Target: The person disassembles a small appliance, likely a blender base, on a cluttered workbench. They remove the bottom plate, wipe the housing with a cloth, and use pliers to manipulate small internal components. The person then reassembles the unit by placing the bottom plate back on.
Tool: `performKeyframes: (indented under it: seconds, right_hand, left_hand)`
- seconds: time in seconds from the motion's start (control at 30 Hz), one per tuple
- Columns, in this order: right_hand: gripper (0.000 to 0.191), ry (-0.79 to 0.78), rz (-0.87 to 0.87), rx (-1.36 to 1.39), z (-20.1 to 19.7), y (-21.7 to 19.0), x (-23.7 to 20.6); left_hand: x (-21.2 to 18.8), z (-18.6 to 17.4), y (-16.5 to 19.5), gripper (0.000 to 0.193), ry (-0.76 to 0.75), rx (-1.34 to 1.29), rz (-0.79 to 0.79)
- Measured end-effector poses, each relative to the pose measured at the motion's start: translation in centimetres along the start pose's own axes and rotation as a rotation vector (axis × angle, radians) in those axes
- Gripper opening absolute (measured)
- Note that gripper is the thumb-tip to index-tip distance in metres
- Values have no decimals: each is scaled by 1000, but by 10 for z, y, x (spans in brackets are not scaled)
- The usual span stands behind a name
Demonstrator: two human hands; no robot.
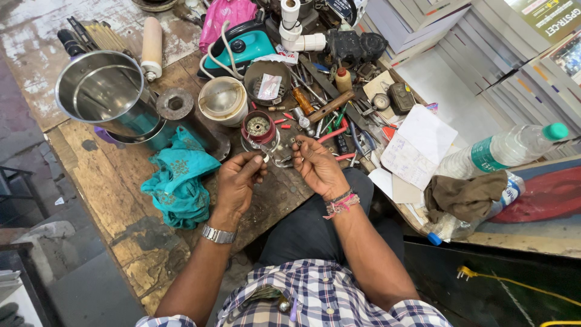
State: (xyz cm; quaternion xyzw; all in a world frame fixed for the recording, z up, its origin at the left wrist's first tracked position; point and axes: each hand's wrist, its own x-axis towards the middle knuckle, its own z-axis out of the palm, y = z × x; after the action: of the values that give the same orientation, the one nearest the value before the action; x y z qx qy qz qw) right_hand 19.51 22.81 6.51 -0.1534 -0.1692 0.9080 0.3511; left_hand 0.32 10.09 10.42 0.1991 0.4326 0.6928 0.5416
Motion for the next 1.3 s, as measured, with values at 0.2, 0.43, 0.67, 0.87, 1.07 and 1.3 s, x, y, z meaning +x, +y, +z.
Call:
performKeyframes:
  seconds: [0.2, 0.43, 0.67, 0.87, 1.07, 1.3]
  right_hand:
    - [18, 178, -138, -733, -3, 10, 9]
    - [12, -70, -510, -2206, -5, 55, -3]
    - [20, 103, -520, -1842, 15, 41, 1]
    - [29, -38, -304, -1097, 54, -3, -10]
    - [34, 17, -104, -893, 72, -10, -11]
    - [36, 34, -44, -763, 62, -11, -11]
  left_hand:
    - [3, -6, -4, 18, 38, 2, -13]
    - [9, -11, -15, 18, 41, 5, -19]
    - [13, -6, -15, 18, 28, 125, 39]
    - [9, 11, -1, 20, -27, 336, 104]
    - [2, 22, 11, 18, -32, 535, 190]
    - [-10, 33, 24, 18, 15, 808, 345]
